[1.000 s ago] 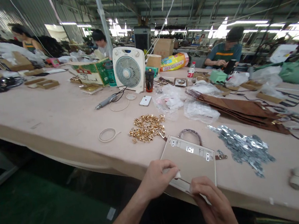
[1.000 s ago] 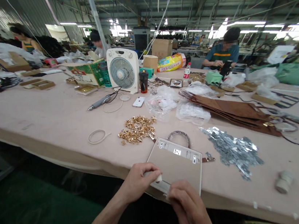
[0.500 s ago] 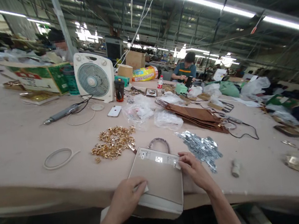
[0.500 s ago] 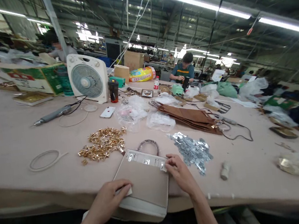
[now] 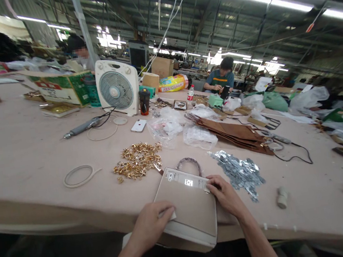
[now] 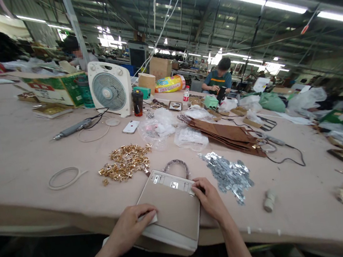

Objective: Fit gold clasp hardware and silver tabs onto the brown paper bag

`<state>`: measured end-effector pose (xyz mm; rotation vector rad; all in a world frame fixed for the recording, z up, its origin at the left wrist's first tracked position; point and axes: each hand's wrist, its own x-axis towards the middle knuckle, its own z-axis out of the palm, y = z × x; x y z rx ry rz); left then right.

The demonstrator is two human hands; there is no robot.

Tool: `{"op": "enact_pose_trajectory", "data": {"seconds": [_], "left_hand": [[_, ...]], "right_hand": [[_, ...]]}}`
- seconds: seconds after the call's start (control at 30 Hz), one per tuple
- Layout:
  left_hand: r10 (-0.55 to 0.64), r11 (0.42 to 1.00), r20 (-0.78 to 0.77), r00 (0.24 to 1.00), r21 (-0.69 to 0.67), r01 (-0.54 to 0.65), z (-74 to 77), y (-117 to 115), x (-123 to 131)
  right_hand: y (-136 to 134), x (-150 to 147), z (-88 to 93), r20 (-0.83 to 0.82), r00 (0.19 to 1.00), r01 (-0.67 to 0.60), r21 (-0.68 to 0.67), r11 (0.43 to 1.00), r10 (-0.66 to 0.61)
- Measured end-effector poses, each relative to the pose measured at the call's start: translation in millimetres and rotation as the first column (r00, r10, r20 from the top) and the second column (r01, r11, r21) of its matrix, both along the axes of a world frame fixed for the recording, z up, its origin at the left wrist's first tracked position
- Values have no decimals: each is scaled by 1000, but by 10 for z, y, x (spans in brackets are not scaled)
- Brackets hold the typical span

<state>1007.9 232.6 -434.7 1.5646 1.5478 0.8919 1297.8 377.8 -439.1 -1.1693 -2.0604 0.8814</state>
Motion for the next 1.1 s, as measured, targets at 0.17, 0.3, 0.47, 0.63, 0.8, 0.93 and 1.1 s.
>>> {"op": "enact_pose_trajectory", "data": {"seconds": [0.17,0.3,0.47,0.63,0.8,0.93,1.1], "left_hand": [[5,1000,29,1000,-11,-5,9,-3,-10],[-4,1000,69,998,-26,6,-26,-3,-38],[-23,998,123,992,-49,29,-82,-29,-80],[-39,998,115,993,-38,43,-67,-76,-98],[-52,998,99,994,-28,55,-42,-83,-123],[-72,997,93,993,-26,75,-39,-99,-143],[-101,995,60,993,-19,102,-31,-118,-161]], "right_hand": [[8,28,-50,22,1000,-15,16,1000,15],[18,47,-74,41,999,-5,5,1000,5],[77,32,-98,53,998,46,-91,995,-41],[200,13,-126,-68,996,36,-299,953,-59],[206,12,-157,-20,997,73,-204,976,-79],[-95,-182,-99,-20,974,226,229,947,-227],[-687,-687,-48,22,987,-154,377,913,157]]}}
